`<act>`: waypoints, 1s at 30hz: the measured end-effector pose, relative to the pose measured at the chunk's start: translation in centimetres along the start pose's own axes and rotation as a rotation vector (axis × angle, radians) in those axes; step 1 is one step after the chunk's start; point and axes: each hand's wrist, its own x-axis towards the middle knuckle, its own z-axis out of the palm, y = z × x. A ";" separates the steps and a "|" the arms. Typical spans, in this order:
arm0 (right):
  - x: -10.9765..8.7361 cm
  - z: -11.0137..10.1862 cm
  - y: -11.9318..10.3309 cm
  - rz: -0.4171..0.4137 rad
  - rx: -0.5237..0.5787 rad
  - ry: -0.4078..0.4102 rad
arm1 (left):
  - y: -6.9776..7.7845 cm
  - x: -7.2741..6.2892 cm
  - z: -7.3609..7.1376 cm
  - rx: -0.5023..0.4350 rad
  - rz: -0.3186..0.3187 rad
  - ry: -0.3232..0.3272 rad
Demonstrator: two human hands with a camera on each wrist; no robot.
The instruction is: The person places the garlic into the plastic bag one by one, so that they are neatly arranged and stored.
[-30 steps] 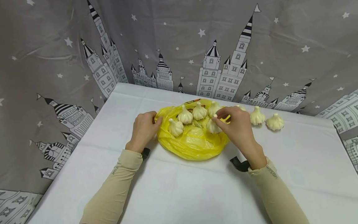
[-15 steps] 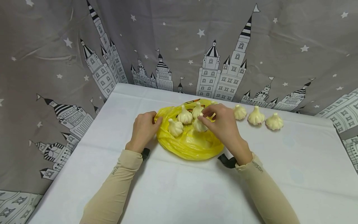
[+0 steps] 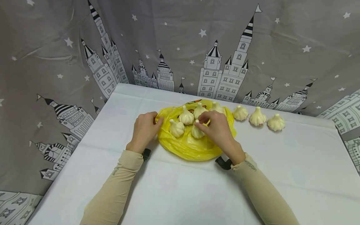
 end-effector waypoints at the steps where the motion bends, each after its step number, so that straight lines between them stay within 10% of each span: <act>1: 0.0 0.2 0.1 0.002 -0.001 -0.004 | 0.1 0.0 0.0 -0.001 0.001 -0.002; 21: 0.0 -0.5 -0.3 -0.043 0.014 -0.026 | 0.0 -0.1 -0.2 -0.001 0.002 -0.002; 30: -0.2 -2.6 -0.1 -0.116 0.097 -0.270 | 0.1 -0.1 -0.2 -0.001 0.012 -0.003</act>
